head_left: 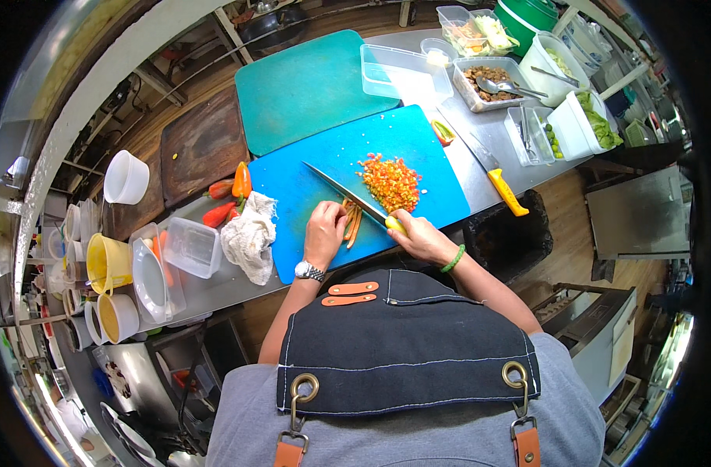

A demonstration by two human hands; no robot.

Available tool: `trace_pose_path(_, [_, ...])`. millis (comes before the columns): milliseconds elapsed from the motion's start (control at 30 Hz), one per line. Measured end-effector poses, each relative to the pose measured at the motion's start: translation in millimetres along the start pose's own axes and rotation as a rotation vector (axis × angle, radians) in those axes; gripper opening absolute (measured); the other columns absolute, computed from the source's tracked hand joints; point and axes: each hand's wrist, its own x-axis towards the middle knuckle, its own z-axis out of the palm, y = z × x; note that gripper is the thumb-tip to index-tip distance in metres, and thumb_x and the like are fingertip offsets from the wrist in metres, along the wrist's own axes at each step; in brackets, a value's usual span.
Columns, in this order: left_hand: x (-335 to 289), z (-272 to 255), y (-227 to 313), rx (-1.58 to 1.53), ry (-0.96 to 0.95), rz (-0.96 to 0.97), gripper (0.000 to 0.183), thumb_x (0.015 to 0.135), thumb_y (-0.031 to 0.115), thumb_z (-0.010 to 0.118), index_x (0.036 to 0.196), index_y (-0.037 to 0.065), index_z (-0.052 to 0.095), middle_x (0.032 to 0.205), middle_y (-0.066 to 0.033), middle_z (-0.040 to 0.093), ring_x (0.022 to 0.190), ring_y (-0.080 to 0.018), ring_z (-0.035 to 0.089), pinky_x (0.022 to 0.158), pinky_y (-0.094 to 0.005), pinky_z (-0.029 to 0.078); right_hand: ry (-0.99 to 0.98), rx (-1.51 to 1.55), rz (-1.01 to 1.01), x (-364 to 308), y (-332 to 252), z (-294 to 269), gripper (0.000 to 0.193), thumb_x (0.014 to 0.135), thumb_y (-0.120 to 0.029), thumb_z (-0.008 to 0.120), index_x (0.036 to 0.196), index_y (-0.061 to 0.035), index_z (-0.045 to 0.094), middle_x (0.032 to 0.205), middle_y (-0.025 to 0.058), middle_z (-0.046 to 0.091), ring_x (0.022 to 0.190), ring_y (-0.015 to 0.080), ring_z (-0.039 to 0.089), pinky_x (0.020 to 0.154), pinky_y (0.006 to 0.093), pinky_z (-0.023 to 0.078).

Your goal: The person dices orange bell peppers on a blue cutting board using a chef's knife, then transfers the diced pieces into a clear plastic container. They continue chopping additional peppers and place the finished pieces into the container.

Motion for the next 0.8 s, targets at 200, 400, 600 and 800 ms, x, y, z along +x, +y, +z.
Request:
trace_pose_path(200, [-8, 6, 12, 0.110, 0.002, 0.032, 0.026, 0.072, 0.011, 0.083, 0.083, 0.001, 0.062, 0.088, -0.0140, 0.062, 0.084, -0.0336, 0.062, 0.075, -0.0430, 0.051, 0.016, -0.103, -0.032, 9, -21, -12, 0.032, 0.100, -0.028, 0.055, 0.118, -0.0025, 0.049, 0.087, 0.0294, 0.066, 0.085, 0.0492, 0.064, 0.073, 0.0564, 0.048])
trace_pose_path(400, [-7, 12, 14, 0.081, 0.045, -0.057, 0.020, 0.070, 0.006, 0.080, 0.078, 0.001, 0.063, 0.083, -0.0147, 0.065, 0.084, -0.0356, 0.062, 0.076, -0.0452, 0.050, 0.005, -0.273, -0.123, 21, -34, -14, 0.031, 0.100, -0.026, 0.055, 0.120, -0.0033, 0.046, 0.083, 0.0262, 0.067, 0.082, 0.0470, 0.065, 0.070, 0.0564, 0.049])
trace_pose_path(600, [-4, 13, 14, 0.087, 0.048, -0.142, 0.020, 0.068, 0.006, 0.082, 0.077, 0.002, 0.064, 0.080, -0.0146, 0.065, 0.082, -0.0346, 0.064, 0.076, -0.0445, 0.051, -0.052, -0.434, -0.055, 16, -46, -16, 0.027, 0.096, -0.025, 0.058, 0.107, -0.0037, 0.045, 0.079, 0.0265, 0.067, 0.076, 0.0469, 0.067, 0.065, 0.0569, 0.052])
trace_pose_path(800, [2, 10, 11, -0.007, -0.021, -0.231, 0.017, 0.069, 0.004, 0.080, 0.078, 0.002, 0.066, 0.082, -0.0156, 0.065, 0.081, -0.0361, 0.065, 0.074, -0.0461, 0.052, 0.023, -0.371, -0.130, 42, -15, 26, 0.028, 0.095, -0.025, 0.059, 0.105, -0.0035, 0.043, 0.078, 0.0274, 0.066, 0.075, 0.0486, 0.066, 0.064, 0.0588, 0.052])
